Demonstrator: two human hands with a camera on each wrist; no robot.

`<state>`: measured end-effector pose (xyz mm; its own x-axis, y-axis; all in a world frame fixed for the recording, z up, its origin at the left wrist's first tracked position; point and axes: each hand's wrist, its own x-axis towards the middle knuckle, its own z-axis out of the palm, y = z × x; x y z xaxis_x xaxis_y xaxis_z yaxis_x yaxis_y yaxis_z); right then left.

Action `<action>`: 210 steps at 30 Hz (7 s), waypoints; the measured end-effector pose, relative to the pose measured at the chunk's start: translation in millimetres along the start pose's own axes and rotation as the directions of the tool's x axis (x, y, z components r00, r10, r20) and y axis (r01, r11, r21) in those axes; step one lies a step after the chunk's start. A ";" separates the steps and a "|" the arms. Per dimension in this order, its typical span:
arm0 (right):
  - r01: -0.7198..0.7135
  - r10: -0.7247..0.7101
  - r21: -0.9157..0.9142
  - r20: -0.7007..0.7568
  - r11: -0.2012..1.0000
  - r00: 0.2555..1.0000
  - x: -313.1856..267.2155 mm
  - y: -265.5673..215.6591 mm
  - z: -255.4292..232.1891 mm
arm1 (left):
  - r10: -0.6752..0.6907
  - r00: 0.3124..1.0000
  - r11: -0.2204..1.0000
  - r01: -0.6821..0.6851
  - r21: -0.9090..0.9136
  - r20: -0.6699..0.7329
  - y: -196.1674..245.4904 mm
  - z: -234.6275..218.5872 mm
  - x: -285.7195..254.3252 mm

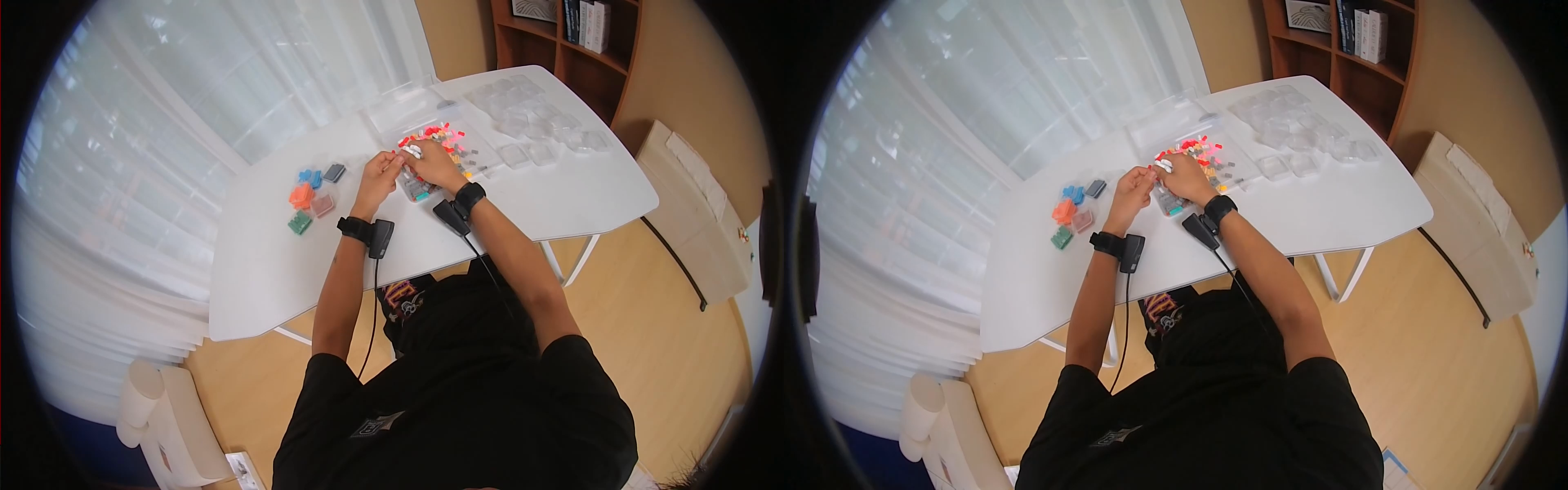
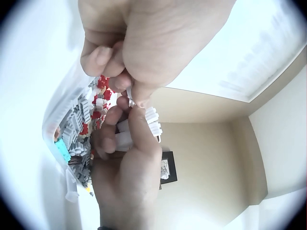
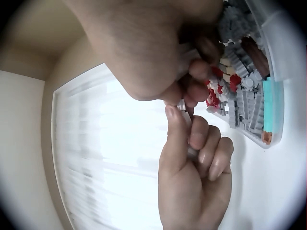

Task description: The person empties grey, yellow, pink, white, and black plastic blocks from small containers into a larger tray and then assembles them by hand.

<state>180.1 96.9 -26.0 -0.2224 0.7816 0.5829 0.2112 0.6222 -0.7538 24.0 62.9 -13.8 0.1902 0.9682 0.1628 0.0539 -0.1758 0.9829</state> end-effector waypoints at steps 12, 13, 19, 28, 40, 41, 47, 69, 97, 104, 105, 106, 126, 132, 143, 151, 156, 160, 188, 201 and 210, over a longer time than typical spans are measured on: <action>-0.244 0.221 0.118 0.182 0.963 0.958 -1.5 -15.7 -8.0 | -0.030 0.999 0.995 0.034 -0.099 0.045 6.1 -5.4 -4.0; -0.244 0.220 0.118 0.182 0.963 0.958 -1.2 -16.4 -8.2 | -0.029 0.999 0.995 0.034 -0.099 0.045 5.5 -5.8 -3.6; -0.164 0.148 0.084 0.165 0.983 0.975 -0.6 -8.3 -2.7 | -0.046 0.997 0.981 0.057 -0.186 0.064 1.7 -10.1 -2.5; -0.246 0.230 0.091 0.156 0.965 0.961 1.3 -11.0 -3.6 | -0.015 1.000 0.998 0.014 -0.064 -0.001 8.5 -3.1 -3.2; -0.245 0.244 0.058 0.025 0.968 0.970 -0.9 -10.8 -2.7 | -0.008 1.000 0.999 0.008 -0.039 0.005 4.7 -5.7 -0.1; -0.290 0.287 0.128 0.044 0.949 0.957 0.3 -20.7 -12.5 | 0.011 0.998 0.997 -0.007 -0.077 0.054 4.6 -6.0 -1.0; -0.213 0.222 0.143 -0.051 0.967 0.974 5.2 0.2 -15.0 | 0.009 0.994 0.999 -0.004 0.040 -0.112 6.1 4.2 -1.3; -0.200 0.193 0.144 0.062 0.969 0.979 0.5 -9.0 -1.8 | -0.090 0.988 0.960 0.118 -0.253 0.122 7.3 -0.8 -2.5; -0.342 0.296 0.343 0.181 0.875 0.938 -1.5 -10.2 -4.0 | -0.088 0.989 0.995 0.092 -0.025 0.119 7.6 -2.1 -3.4; -0.263 0.231 0.307 0.137 0.915 0.963 1.3 -12.6 4.4 | -0.070 0.995 0.992 0.077 -0.099 0.072 -2.5 -4.7 -0.6; -0.260 0.235 0.339 0.114 0.904 0.965 2.2 -13.9 3.4 | -0.077 0.996 0.990 0.083 -0.115 0.053 1.8 -5.2 -1.4; -0.259 0.237 0.343 0.108 0.903 0.966 3.0 -12.6 2.8 | -0.079 0.995 0.990 0.085 -0.108 0.058 4.1 -4.9 -2.2; -0.071 0.061 0.144 0.069 0.987 0.996 -4.0 -10.8 6.0 | -0.107 0.986 0.933 0.143 -0.329 0.127 2.7 -8.1 -1.4; -0.176 0.175 0.156 0.022 0.972 0.984 -0.1 -10.9 3.7 | -0.087 0.994 0.975 0.100 -0.197 0.070 6.4 -2.1 -2.6; -0.333 0.310 0.371 0.121 0.867 0.943 0.0 -14.3 -1.8 | 0.015 0.999 0.988 -0.008 -0.153 0.047 3.0 -2.9 -1.3; -0.351 0.335 0.290 0.105 0.891 0.936 2.5 -10.6 -0.4 | -0.005 1.000 0.993 0.005 -0.114 0.002 3.9 -2.7 -1.6; -0.156 0.147 0.264 0.054 0.952 0.988 -0.6 -13.1 2.7 | -0.045 0.999 0.990 0.048 -0.130 0.029 3.1 -4.9 -1.7; -0.186 0.178 0.265 0.053 0.946 0.982 0.1 -9.1 3.2 | -0.050 0.997 0.979 0.059 -0.195 0.050 2.1 -3.7 -1.3; -0.113 0.119 0.122 -0.046 0.986 0.992 -0.8 -0.5 7.5 | -0.023 0.999 0.998 0.024 -0.058 0.027 5.5 -1.5 -3.0; -0.114 0.115 0.174 0.004 0.978 0.993 -2.2 -2.0 6.4 | -0.037 0.997 0.999 0.038 -0.010 0.065 5.0 -4.6 -4.2; -0.116 0.115 0.107 0.021 0.987 0.993 -0.2 0.3 10.6 | -0.072 0.997 0.989 0.066 -0.132 -0.041 -1.0 -1.9 -1.7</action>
<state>170.2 96.5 -29.5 -0.2165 0.8467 0.4861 0.1322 0.5187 -0.8447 21.7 61.8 -14.8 0.1450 0.9848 0.0951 -0.0636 -0.0867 0.9942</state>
